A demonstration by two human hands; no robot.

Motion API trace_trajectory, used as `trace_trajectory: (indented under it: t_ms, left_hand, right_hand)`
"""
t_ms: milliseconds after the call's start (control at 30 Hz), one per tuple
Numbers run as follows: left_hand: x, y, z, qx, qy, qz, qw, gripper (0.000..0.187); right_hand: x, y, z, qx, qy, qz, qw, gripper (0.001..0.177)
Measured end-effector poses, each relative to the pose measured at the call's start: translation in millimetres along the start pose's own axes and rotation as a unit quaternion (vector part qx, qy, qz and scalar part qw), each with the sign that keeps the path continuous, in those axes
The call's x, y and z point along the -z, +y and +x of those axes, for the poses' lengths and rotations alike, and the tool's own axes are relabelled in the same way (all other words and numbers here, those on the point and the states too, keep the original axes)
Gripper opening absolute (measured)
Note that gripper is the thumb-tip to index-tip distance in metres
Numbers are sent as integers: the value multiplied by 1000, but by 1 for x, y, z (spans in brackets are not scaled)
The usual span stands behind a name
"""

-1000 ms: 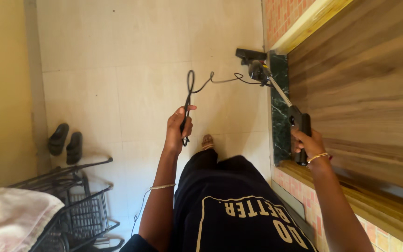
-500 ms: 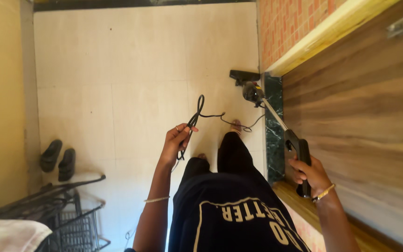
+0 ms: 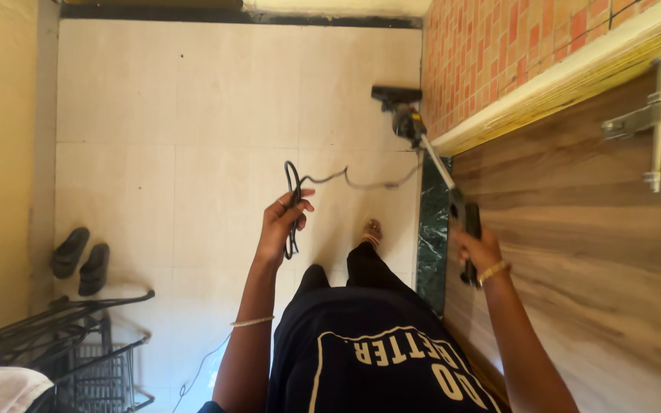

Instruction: The person vacuums a tiled floor using a corded stick vacuum cleaner. They move the vacuum head back and forth across the floor while managing the power cord with their left hand to prevent tangling. The person navigates around a portable air cooler and a metal rack covered with a cloth.

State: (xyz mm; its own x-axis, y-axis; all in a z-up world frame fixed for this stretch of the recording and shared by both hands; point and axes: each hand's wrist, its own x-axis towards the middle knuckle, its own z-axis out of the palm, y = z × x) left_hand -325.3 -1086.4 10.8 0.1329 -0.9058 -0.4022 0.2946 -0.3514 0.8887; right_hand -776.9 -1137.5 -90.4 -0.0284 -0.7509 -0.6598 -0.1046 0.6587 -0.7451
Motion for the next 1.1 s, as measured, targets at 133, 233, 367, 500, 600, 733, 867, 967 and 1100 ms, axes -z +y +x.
trace_trajectory:
  t_ms: [133,233,367,500,600,733,867,967,1100]
  left_hand:
    - [-25,18,19,33,46,50,997,37]
    - [-41,27,26,20,63,65,996,38]
    - [-54,34,36,4,100,54,994,38]
    - [-60,37,44,8,129,34,991,40]
    - [-62,37,45,9,145,25,989,41]
    - [-62,31,35,6,166,21,986,41]
    - [-57,22,19,33,191,33,981,41]
    - [-48,11,5,40,197,23,979,40]
    - [-37,-5,-21,36,195,17,980,40]
  right_hand:
    - [-5,-50,76,30,-25,2,999,17]
    - [-10,-85,126,56,-37,-8,998,15]
    - [-20,-121,180,84,-54,1,995,16]
    - [-31,-141,220,68,-59,25,996,17]
    - [-38,-149,241,74,-64,7,995,17]
    - [-42,-161,256,97,-75,10,992,15]
    - [-42,-177,254,91,-62,4,994,15]
    - [-45,-178,244,60,-76,-5,995,17]
    - [-59,-154,238,63,-104,24,992,18]
